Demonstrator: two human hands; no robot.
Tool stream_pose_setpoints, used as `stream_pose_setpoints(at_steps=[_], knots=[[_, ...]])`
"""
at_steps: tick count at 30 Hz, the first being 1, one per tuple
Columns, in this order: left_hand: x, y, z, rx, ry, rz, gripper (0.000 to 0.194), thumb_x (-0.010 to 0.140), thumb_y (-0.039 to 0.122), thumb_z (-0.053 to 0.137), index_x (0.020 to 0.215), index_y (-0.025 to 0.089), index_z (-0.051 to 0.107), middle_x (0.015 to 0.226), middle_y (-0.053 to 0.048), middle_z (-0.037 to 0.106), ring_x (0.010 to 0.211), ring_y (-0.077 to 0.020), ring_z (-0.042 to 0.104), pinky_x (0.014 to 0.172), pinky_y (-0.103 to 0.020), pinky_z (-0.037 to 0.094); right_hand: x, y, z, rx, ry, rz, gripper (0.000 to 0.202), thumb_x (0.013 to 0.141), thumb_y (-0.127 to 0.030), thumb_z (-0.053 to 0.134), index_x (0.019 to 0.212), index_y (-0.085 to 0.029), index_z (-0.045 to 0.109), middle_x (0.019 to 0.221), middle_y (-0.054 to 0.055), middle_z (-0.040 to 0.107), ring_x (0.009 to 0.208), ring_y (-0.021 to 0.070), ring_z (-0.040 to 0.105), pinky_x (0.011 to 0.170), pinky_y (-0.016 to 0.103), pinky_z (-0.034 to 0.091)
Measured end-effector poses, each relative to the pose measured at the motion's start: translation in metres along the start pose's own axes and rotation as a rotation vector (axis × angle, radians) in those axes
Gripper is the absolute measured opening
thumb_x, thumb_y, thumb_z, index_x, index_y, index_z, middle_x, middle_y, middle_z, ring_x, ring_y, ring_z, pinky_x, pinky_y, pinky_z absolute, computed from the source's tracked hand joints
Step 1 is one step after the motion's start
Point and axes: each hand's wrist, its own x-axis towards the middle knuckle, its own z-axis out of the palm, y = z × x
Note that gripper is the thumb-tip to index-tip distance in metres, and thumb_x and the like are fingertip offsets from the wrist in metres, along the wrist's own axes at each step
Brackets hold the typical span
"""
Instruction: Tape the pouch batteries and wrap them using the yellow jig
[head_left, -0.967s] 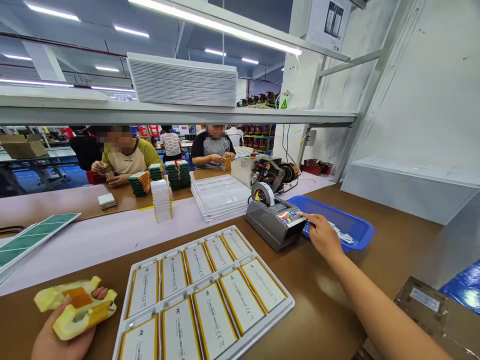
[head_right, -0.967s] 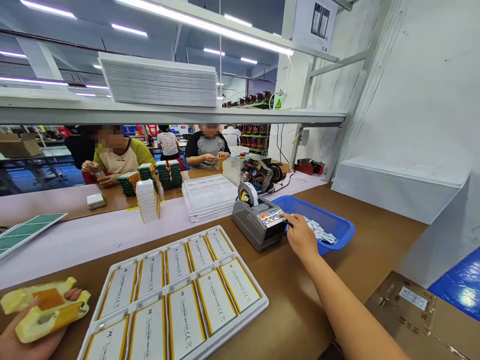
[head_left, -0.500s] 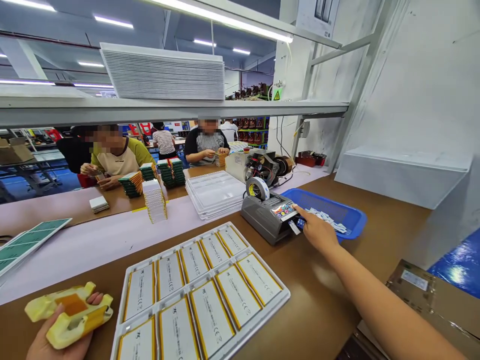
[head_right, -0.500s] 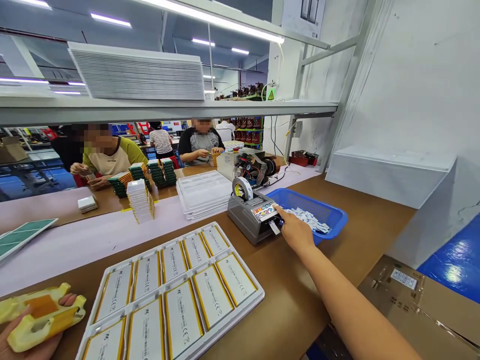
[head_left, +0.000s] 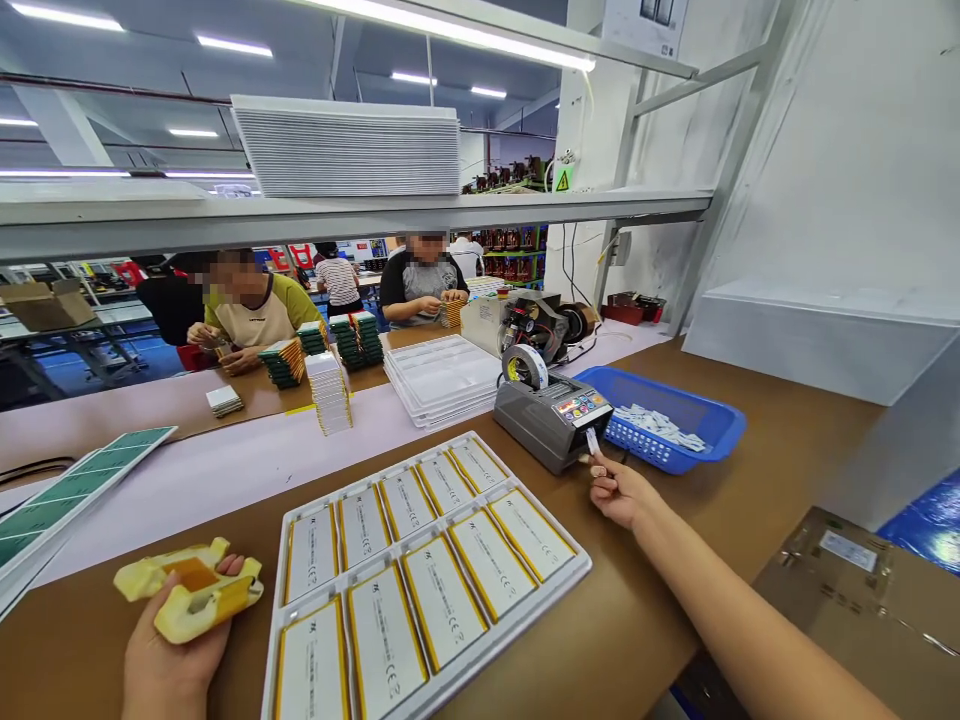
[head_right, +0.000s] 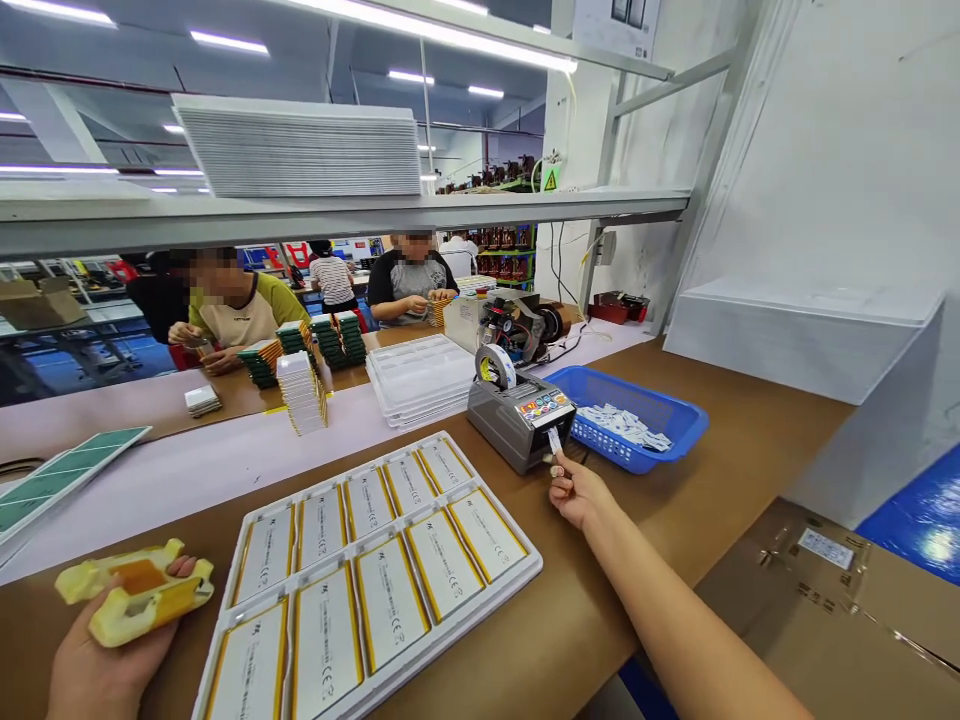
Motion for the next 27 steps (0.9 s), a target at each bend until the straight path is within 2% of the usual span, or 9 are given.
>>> stream_pose_setpoints(at_steps=[3,5,7,10,13,16,20,24,27], knots=[[0.004,-0.003,-0.004,-0.004,-0.032,0.013,0.027,0.063,0.013,0.043,0.089,0.016,0.053,0.08,-0.008,0.058,0.076,-0.0215,0.056,0.082,-0.051,0.041,0.0,-0.003,0.003,-0.018,0.138,-0.075,0.028,0.063,-0.033,0.063,0.063,-0.02,0.039,0.045,-0.01,0.033,0.033,0.0017,0.023,0.032,0.014,0.02],[0.005,-0.006,-0.007,-0.019,-0.063,0.023,0.025,0.065,0.013,0.043,0.089,0.014,0.052,0.081,-0.008,0.057,0.076,-0.0204,0.055,0.077,-0.048,0.046,-0.006,-0.01,0.005,-0.147,0.212,-0.279,0.025,0.065,-0.037,0.06,0.069,-0.02,0.043,0.049,-0.009,0.036,0.037,0.0037,0.029,0.035,0.016,0.024],[0.006,-0.007,-0.009,-0.034,-0.089,0.029,0.024,0.066,0.014,0.044,0.089,0.013,0.052,0.083,-0.009,0.056,0.076,-0.0196,0.055,0.074,-0.045,0.048,-0.016,-0.021,0.01,-0.461,0.147,-0.534,0.022,0.07,-0.039,0.055,0.074,-0.019,0.049,0.057,-0.004,0.044,0.048,0.0079,0.04,0.043,0.02,0.034],[0.005,-0.008,-0.009,-0.057,-0.112,0.032,0.025,0.066,0.014,0.045,0.09,0.011,0.051,0.087,-0.011,0.054,0.076,-0.0195,0.054,0.073,-0.045,0.048,-0.033,-0.038,0.026,-1.005,-0.363,-0.692,0.02,0.077,-0.037,0.046,0.075,-0.019,0.055,0.076,0.003,0.052,0.073,0.0152,0.05,0.067,0.028,0.041],[0.005,-0.009,-0.007,-0.071,-0.109,0.035,0.027,0.065,0.013,0.046,0.092,0.011,0.049,0.09,-0.012,0.054,0.078,-0.0199,0.054,0.074,-0.045,0.047,-0.043,-0.045,0.046,-1.309,-0.937,-0.558,0.024,0.081,-0.036,0.04,0.08,-0.019,0.058,0.087,0.005,0.051,0.081,0.0154,0.05,0.076,0.028,0.04],[0.005,-0.01,-0.006,-0.074,-0.11,0.037,0.027,0.065,0.014,0.046,0.092,0.012,0.049,0.091,-0.011,0.053,0.079,-0.0191,0.053,0.07,-0.04,0.049,-0.039,-0.036,0.061,-1.449,-1.188,-0.446,0.028,0.075,-0.04,0.049,0.09,-0.018,0.057,0.092,0.004,0.048,0.081,0.0152,0.049,0.075,0.028,0.04],[0.006,-0.012,-0.005,-0.071,-0.143,0.044,0.027,0.064,0.014,0.045,0.091,0.014,0.049,0.09,-0.009,0.053,0.076,-0.0176,0.052,0.063,-0.036,0.05,-0.028,-0.017,0.068,-1.578,-1.239,-0.392,0.039,0.061,-0.04,0.065,0.092,-0.019,0.056,0.094,0.004,0.046,0.081,0.0164,0.049,0.071,0.026,0.04],[0.007,-0.012,-0.006,-0.059,-0.143,0.044,0.028,0.065,0.014,0.045,0.093,0.014,0.048,0.091,-0.009,0.052,0.076,-0.0179,0.053,0.062,-0.037,0.05,-0.017,-0.005,0.067,-1.649,-1.085,-0.313,0.06,0.048,-0.044,0.072,0.098,-0.018,0.052,0.097,0.005,0.046,0.08,0.0177,0.049,0.069,0.027,0.041],[0.005,-0.011,-0.003,-0.048,-0.117,0.034,0.031,0.064,0.013,0.044,0.095,0.013,0.047,0.093,-0.011,0.052,0.08,-0.0198,0.053,0.062,-0.036,0.05,-0.01,0.004,0.065,-1.555,-1.03,-0.299,0.059,0.05,-0.042,0.071,0.099,-0.016,0.05,0.095,0.005,0.048,0.082,0.0181,0.049,0.071,0.028,0.042]])
